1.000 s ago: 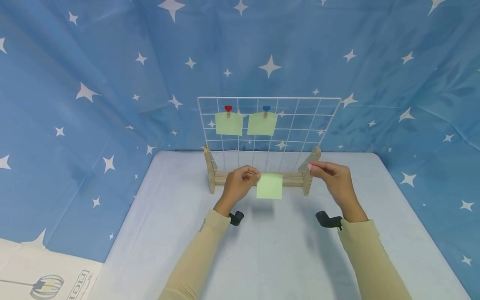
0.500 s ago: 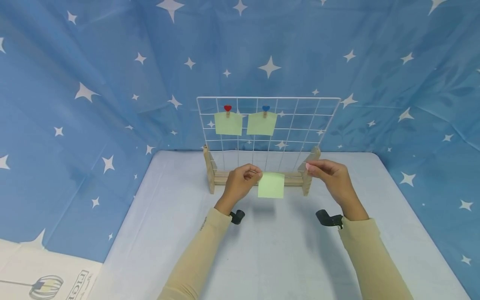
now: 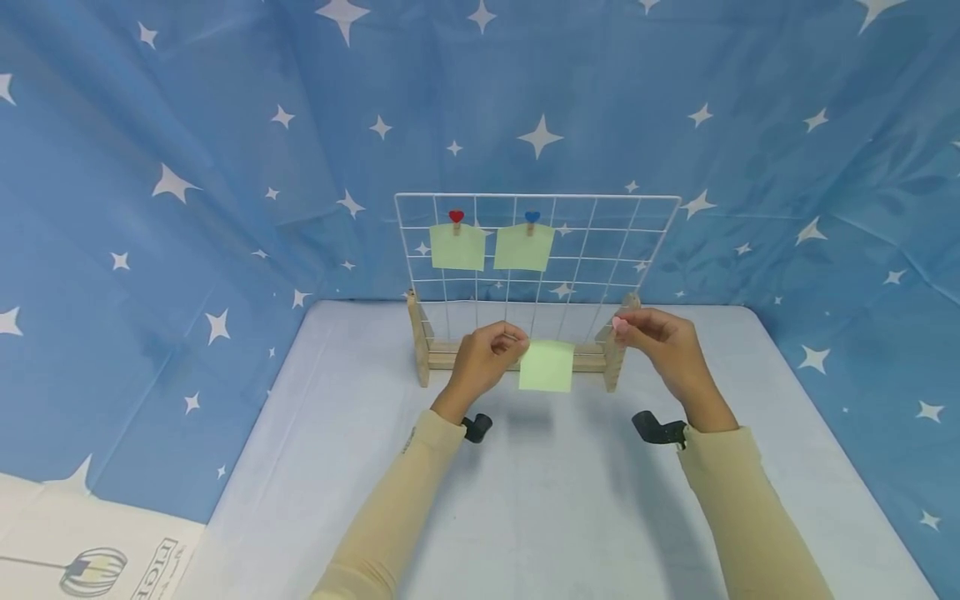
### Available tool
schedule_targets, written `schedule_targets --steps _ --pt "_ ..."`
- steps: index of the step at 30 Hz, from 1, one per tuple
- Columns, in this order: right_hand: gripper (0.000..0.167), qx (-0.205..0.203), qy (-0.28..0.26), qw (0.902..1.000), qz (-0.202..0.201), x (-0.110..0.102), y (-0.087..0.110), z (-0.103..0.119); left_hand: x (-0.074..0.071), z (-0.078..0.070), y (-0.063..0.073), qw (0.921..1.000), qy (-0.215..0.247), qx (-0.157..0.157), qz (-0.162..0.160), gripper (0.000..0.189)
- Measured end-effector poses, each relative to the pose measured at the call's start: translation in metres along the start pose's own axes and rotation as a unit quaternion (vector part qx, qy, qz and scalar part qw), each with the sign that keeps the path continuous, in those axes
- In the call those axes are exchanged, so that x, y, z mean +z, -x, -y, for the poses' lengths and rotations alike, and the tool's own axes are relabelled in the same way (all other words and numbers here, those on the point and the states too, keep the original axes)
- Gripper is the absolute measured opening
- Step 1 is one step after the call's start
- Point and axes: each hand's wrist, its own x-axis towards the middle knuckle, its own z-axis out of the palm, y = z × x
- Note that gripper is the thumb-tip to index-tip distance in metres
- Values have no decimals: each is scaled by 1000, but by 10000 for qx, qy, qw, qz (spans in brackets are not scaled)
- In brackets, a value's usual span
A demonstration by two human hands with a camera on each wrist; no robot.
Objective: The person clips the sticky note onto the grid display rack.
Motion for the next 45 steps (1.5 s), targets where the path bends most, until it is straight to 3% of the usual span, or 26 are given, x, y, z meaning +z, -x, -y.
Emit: schedule_targets --steps 11,19,25,33,45 --pt "55 535 465 9974 118 -6 -5 6 -2 -8 -10 9999 -101 104 76 14" --pt "52 380 543 9976 201 -10 -9 6 -4 -18 -15 9996 -77 256 79 14" --pt "62 585 534 9965 281 -14 -12 13 -5 -21 -19 9993 -110 349 79 14" --pt "62 679 605 9951 388 -17 -17 21 -8 -23 -23 9992 -274 306 29 13" --pt "52 446 560 9969 314 -20 -20 29 -13 -31 -34 9987 -265 431 1 15"
